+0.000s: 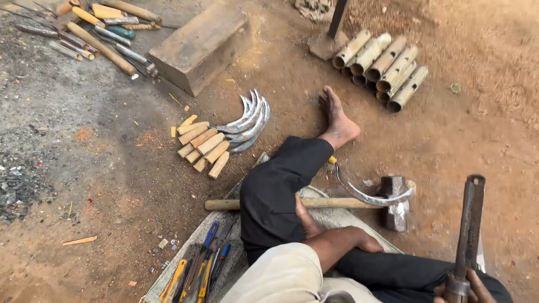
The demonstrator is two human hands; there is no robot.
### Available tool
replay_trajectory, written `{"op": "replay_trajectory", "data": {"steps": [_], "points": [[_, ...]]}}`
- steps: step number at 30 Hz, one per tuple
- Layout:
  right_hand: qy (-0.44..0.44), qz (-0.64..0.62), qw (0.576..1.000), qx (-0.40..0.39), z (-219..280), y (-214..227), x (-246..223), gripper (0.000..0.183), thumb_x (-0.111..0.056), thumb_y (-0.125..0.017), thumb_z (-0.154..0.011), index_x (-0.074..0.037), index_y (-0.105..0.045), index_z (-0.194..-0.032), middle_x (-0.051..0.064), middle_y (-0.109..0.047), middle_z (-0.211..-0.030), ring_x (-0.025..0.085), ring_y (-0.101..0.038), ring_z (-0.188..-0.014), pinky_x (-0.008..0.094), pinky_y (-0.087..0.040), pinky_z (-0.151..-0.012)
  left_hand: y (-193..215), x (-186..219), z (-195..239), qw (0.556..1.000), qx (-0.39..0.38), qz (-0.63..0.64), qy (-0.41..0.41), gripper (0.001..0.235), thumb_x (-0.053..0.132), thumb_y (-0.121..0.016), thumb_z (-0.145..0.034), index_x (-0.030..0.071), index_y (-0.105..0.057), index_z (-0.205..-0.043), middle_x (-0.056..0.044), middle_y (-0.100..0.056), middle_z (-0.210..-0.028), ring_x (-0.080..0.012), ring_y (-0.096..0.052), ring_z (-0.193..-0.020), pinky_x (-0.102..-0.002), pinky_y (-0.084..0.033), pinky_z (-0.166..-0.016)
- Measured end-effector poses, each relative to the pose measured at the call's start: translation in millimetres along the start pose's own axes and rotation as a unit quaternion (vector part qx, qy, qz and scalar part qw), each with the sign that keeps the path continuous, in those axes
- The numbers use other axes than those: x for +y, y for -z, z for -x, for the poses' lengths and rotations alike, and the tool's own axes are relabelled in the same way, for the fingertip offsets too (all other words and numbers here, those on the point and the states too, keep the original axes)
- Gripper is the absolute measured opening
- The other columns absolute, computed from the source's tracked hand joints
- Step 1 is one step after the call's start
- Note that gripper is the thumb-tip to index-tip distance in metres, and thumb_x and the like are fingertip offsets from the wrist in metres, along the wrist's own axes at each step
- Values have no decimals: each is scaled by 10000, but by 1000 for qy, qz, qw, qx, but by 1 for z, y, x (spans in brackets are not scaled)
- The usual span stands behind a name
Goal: The recorder is sharpening metal sickle blades using a file and a hammer while sitting on the ground in a workshop area.
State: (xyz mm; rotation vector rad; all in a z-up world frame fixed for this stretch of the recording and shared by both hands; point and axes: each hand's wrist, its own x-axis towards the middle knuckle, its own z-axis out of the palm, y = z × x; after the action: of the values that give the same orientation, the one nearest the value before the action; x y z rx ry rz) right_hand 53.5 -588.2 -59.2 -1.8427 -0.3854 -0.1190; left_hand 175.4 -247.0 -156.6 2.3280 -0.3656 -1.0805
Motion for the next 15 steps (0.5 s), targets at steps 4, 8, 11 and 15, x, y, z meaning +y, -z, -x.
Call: {"op": "replay_trajectory", "data": {"steps": [4, 8, 11, 15], "points": [[-90, -30, 995, 24, -38, -83, -171, 758, -76, -696, -965, 25, -356, -1636, 222, -680, -1031, 200, -682, -853, 360, -579, -786, 25, 15, 32, 992, 22, -126, 14, 474, 376, -577, -884, 104, -688, -1256, -164, -623, -1336, -349, -600, -1226, -505, -467, -1002], [-78, -211, 974, -32, -70, -104, -248, 645, -81, -602, -1012, -74, -364, -1611, 189, -670, -1211, 188, -692, -965, 309, -592, -867, 62, 3, 74, 973, 33, -224, -51, 315, 216, -637, -858, 88, -790, -1101, -172, -760, -1159, -335, -734, -1071, -494, -573, -888], [-167, -231, 957, -46, -79, -85, -205, 613, -87, -560, -979, -70, -402, -1572, 227, -675, -1224, 179, -662, -979, 315, -555, -929, 148, -7, 136, 974, 108, -194, -46, 453, 499, -595, -1005, 84, -775, -1027, -165, -721, -971, -345, -703, -945, -524, -553, -813], [-382, -48, 919, -85, -111, -88, -206, 647, -61, -572, -968, -57, -492, -1610, 200, -608, -1062, 180, -535, -734, 326, -441, -611, 149, -56, 98, 984, 121, -124, -39, 395, 455, -569, -1034, 103, -743, -983, -105, -658, -794, -277, -692, -767, -485, -575, -726]]}}
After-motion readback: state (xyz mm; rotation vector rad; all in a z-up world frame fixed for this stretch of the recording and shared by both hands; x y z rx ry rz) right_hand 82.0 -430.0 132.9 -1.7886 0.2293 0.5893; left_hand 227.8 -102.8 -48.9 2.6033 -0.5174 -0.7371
